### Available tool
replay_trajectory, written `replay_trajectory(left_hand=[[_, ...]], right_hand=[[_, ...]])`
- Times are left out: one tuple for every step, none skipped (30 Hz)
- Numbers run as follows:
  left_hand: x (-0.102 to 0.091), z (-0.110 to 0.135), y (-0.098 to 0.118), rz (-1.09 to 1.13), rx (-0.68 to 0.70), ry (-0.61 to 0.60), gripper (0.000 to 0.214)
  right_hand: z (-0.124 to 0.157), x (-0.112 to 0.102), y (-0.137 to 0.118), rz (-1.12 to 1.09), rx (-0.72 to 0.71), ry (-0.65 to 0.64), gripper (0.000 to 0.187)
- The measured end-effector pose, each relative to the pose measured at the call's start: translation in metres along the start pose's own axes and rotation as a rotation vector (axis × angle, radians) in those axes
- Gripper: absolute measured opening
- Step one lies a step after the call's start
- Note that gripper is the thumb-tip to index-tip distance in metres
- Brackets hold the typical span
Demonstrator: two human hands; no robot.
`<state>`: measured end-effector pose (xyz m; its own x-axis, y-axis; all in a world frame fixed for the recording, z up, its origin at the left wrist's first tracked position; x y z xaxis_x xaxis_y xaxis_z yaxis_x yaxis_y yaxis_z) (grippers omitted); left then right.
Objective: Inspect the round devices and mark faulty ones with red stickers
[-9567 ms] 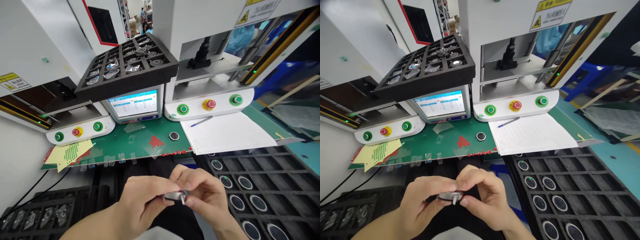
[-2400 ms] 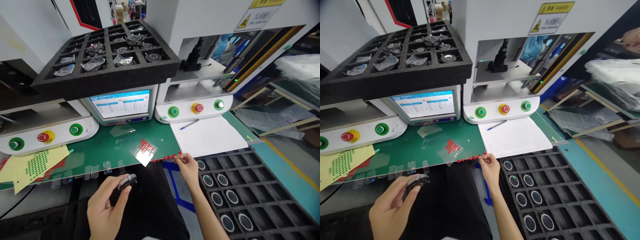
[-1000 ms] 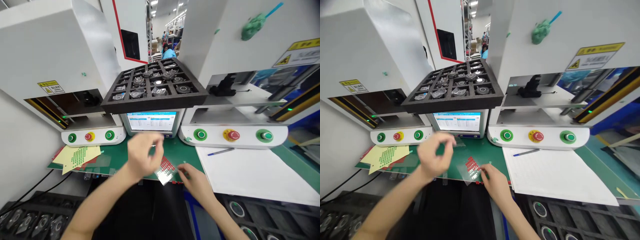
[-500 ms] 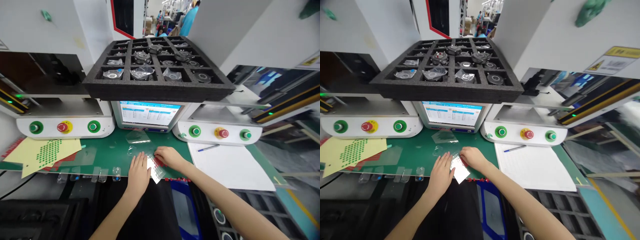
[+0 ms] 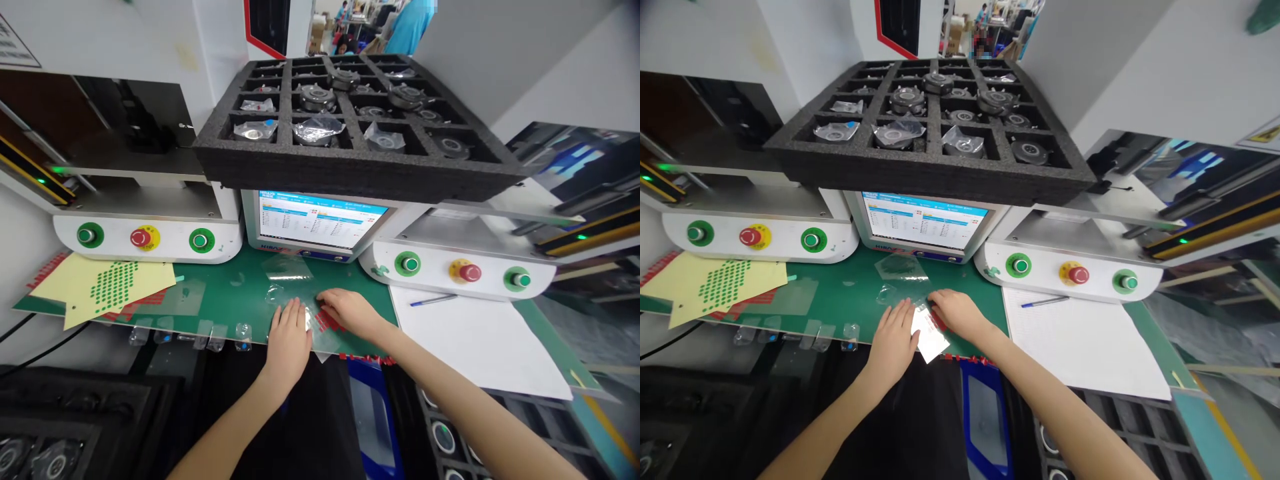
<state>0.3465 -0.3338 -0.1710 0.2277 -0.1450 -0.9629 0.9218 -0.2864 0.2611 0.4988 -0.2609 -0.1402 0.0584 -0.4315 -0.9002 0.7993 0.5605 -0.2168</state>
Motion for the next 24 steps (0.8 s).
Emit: replay_trajectory(left_hand=[[0.000, 0.000, 0.000, 0.001, 0.001, -0.003, 0.044], [0.000, 0.000, 0.000, 0.001, 0.003, -0.005, 0.044], [0.000, -0.001, 0.000, 0.001, 0.004, -0.007, 0.045], [0.000, -0.001, 0.000, 0.002, 0.005, -0.009, 0.045], [0.000, -0.001, 0.001, 0.002, 0.006, -0.012, 0.045], [0.000, -0.001, 0.001, 0.002, 0.006, -0.015, 0.045], [0.001, -0.001, 0.001, 0.002, 0.006, -0.017, 0.045], [0.001, -0.001, 0.000, 0.000, 0.007, -0.019, 0.046], [0.002, -0.001, 0.000, -0.002, 0.009, -0.020, 0.046], [0.003, -0.001, 0.000, -0.005, 0.011, -0.018, 0.046], [0.003, -0.001, 0.000, -0.009, 0.013, -0.013, 0.047], [0.004, -0.001, -0.001, -0.015, 0.015, -0.006, 0.047], [0.004, -0.001, -0.001, -0.022, 0.018, 0.003, 0.046], [0.004, -0.001, -0.002, -0.029, 0.020, 0.014, 0.046], [0.005, -0.001, -0.003, -0.037, 0.024, 0.026, 0.045], [0.005, -0.002, -0.003, -0.045, 0.030, 0.038, 0.045], [0.004, -0.003, -0.004, -0.050, 0.037, 0.052, 0.045], [0.003, -0.003, -0.005, -0.053, 0.047, 0.065, 0.045], [0.002, -0.004, -0.006, -0.052, 0.059, 0.079, 0.044], [0.000, -0.004, -0.006, -0.049, 0.074, 0.092, 0.043], [-0.004, -0.003, -0.007, -0.044, 0.090, 0.104, 0.042], [-0.009, 0.000, -0.007, -0.039, 0.105, 0.117, 0.042], [-0.015, 0.004, -0.009, -0.037, 0.115, 0.130, 0.043], [-0.023, 0.012, -0.010, -0.035, 0.123, 0.147, 0.044]], right_hand=[[0.001, 0.000, 0.000, 0.008, -0.008, 0.002, 0.016], [0.001, 0.001, 0.000, 0.017, -0.018, -0.001, 0.016], [0.002, 0.001, 0.000, 0.027, -0.031, -0.007, 0.015], [0.002, 0.002, 0.001, 0.036, -0.043, -0.014, 0.014], [0.002, 0.002, 0.002, 0.043, -0.056, -0.020, 0.013], [0.002, 0.003, 0.003, 0.048, -0.066, -0.023, 0.013], [0.002, 0.004, 0.004, 0.052, -0.075, -0.022, 0.013], [0.001, 0.006, 0.005, 0.054, -0.082, -0.017, 0.013], [-0.001, 0.007, 0.006, 0.056, -0.088, -0.008, 0.014], [-0.002, 0.008, 0.007, 0.058, -0.094, 0.006, 0.014], [-0.004, 0.008, 0.008, 0.060, -0.102, 0.025, 0.015], [-0.006, 0.007, 0.008, 0.063, -0.111, 0.050, 0.016], [-0.007, 0.005, 0.007, 0.065, -0.123, 0.082, 0.018], [-0.006, 0.000, 0.006, 0.067, -0.138, 0.125, 0.020], [-0.003, -0.007, 0.005, 0.068, -0.154, 0.181, 0.022], [0.002, -0.015, 0.002, 0.067, -0.171, 0.253, 0.022], [0.010, -0.025, -0.002, 0.062, -0.185, 0.341, 0.022], [0.021, -0.034, -0.008, 0.052, -0.197, 0.444, 0.022], [0.034, -0.042, -0.015, 0.035, -0.205, 0.554, 0.022], [0.048, -0.048, -0.024, 0.014, -0.211, 0.664, 0.023], [0.063, -0.051, -0.033, -0.011, -0.217, 0.766, 0.023], [0.076, -0.051, -0.044, -0.034, -0.229, 0.850, 0.022], [0.088, -0.047, -0.055, -0.053, -0.248, 0.913, 0.021], [0.097, -0.041, -0.067, -0.067, -0.274, 0.954, 0.020]])
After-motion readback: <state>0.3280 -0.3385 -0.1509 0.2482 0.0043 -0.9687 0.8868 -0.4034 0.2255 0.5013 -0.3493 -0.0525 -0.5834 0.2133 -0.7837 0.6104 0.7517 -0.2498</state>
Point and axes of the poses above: each hand's wrist, its own z-axis away from the middle knuckle, its own x-axis out of the palm, y = z × x, the point moved 2 cm from there along -z, towards the middle knuckle, and after that the axes turned 9 degrees about -y, right-handed, at the moved point
